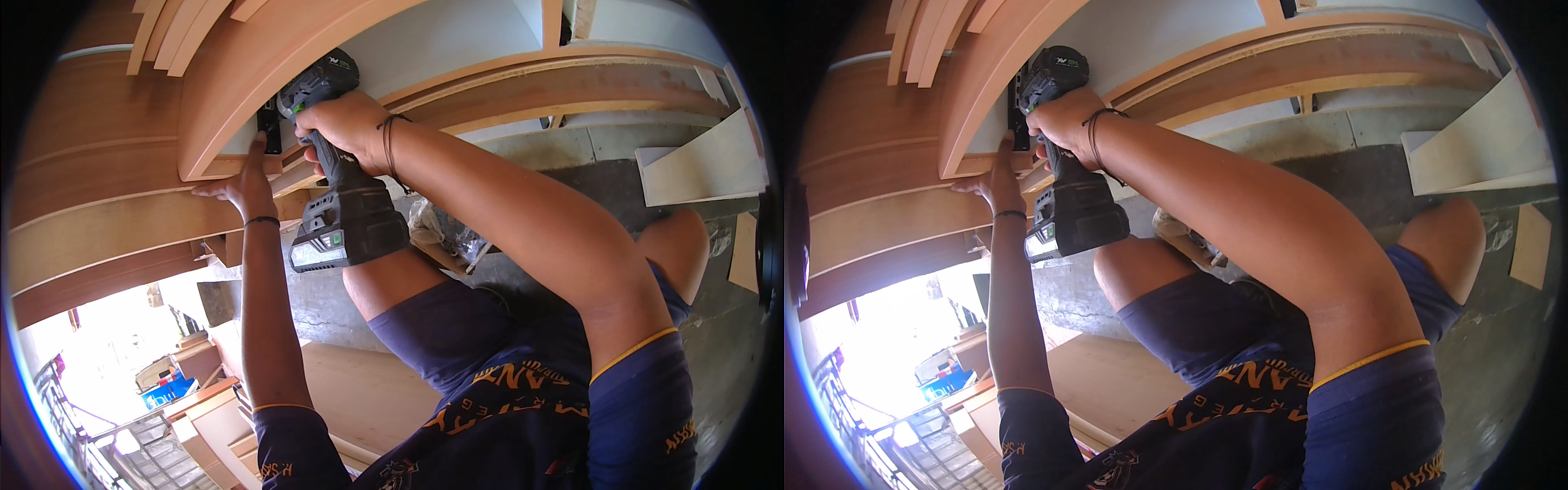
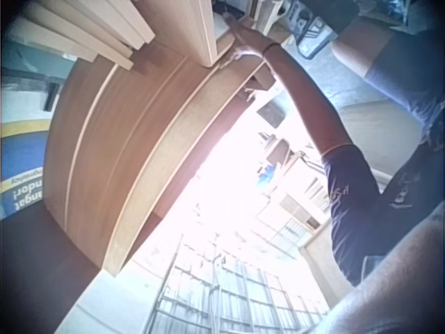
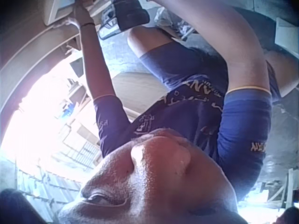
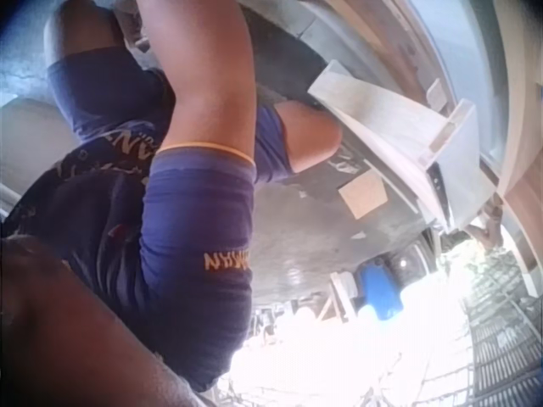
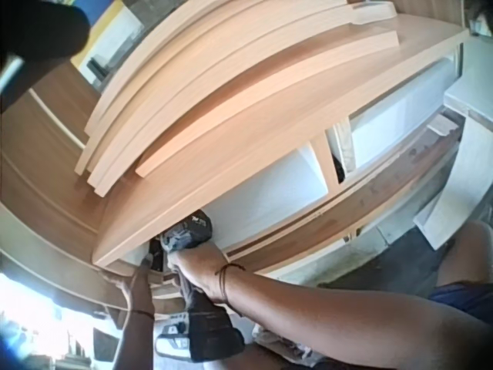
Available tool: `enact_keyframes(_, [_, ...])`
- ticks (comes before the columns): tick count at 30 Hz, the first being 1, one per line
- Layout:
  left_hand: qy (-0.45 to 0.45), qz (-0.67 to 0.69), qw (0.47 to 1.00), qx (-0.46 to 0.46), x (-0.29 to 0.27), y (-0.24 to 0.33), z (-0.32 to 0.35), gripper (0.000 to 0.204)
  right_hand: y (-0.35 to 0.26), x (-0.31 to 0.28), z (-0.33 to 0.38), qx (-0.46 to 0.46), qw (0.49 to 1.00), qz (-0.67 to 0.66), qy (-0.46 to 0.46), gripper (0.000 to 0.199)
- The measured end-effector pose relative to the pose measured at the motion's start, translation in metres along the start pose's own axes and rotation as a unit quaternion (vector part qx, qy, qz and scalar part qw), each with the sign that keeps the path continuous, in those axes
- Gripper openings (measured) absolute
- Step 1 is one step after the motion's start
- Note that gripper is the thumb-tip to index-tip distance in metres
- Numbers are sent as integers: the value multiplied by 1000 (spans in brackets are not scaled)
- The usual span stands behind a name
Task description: The person attaches metal drawer slides to wooden drawer components using an impact driver and screws, and then checks the fit of the slides within a cabinet frame.
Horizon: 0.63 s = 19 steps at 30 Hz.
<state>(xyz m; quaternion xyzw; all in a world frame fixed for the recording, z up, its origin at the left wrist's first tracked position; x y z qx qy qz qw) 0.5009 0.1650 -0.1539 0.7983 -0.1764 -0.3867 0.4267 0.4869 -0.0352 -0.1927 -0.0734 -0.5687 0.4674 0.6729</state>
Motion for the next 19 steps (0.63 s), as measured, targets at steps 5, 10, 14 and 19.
enact_keyframes(5, [-7,9,1000,5,2,2,2,144,-1,-2,-1,4,1000,12,-11,13])
enact_keyframes(10, [1,-2,1000,8,1,0,-1,145,0,-3,0,5,1000,14,-6,14])
enact_keyframes(14, [5,-7,1000,7,-1,-1,-2,145,0,-2,2,15,1000,23,-14,14])
enact_keyframes(19, [-4,-2,1000,-2,1,-1,0,143,1,-2,-2,4,1000,29,-6,14])
Point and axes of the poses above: each hand's wrist, its own z-axis away from the middle knuckle, its own x-axis out of the palm, y = z × x, the point moved 5 cm from there along -z, towards the middle knuckle, and after that the axes turned 5 degrees about z, right-handed, at the moved point
